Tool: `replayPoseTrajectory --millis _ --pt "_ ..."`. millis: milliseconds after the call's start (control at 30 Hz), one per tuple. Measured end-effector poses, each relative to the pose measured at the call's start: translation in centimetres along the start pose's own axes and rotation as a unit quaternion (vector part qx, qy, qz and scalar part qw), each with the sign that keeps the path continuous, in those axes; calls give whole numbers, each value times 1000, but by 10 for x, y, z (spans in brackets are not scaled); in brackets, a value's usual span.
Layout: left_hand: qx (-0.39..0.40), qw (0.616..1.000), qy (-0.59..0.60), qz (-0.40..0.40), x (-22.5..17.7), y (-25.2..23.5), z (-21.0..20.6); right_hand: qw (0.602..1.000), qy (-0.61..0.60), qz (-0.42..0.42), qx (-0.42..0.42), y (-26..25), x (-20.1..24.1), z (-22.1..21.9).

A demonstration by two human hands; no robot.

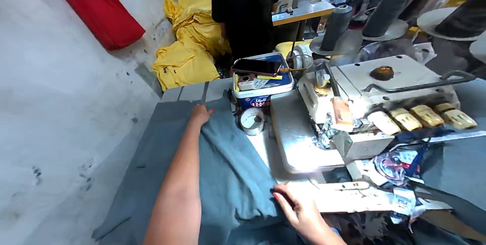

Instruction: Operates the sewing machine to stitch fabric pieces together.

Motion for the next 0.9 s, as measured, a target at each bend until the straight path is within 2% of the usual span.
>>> replayPoseTrajectory --millis 133,267,333,400,433,467,533,600,700,800,900 --pt "13 999 31 -20 2 0 2 999 36 11 -22 1 2 -4" --pt "-70 987 135 -58 13 18 24 992 113 10 -49 -1 7 -6" --pt "-90 955 260 -107 20 26 40 991 123 1 -50 -1 9 -5" --pt "-59 891 418 -167 19 30 51 994 99 16 -42 -1 9 -4" --pt "-41 878 444 -173 11 33 54 995 86 33 -39 -1 7 -3" --pt "-33 893 419 -164 1 35 53 996 68 49 -37 0 5 -2" --pt "4 953 275 -124 -20 31 39 997 31 61 -31 1 4 2" --pt "58 984 145 -88 -30 11 12 999 3 50 -20 1 5 6" --pt "109 993 34 -31 -32 -14 -15 999 -12 38 -22 1 4 6" --pt "159 985 -60 6 -41 -20 -11 999 -10 39 -31 2 4 4" --pt "176 981 -77 2 -44 -18 -7 998 -9 52 -42 2 4 3"
Point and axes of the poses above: each hand's wrist, its own y-axis away from the middle knuckle, its own z-axis out of the back of the hand, x = y × z, the point moved 4 cm from there along -y, towards the middle knuckle, and after that the axes turned 14 degrees about z, right-handed, at the moved point
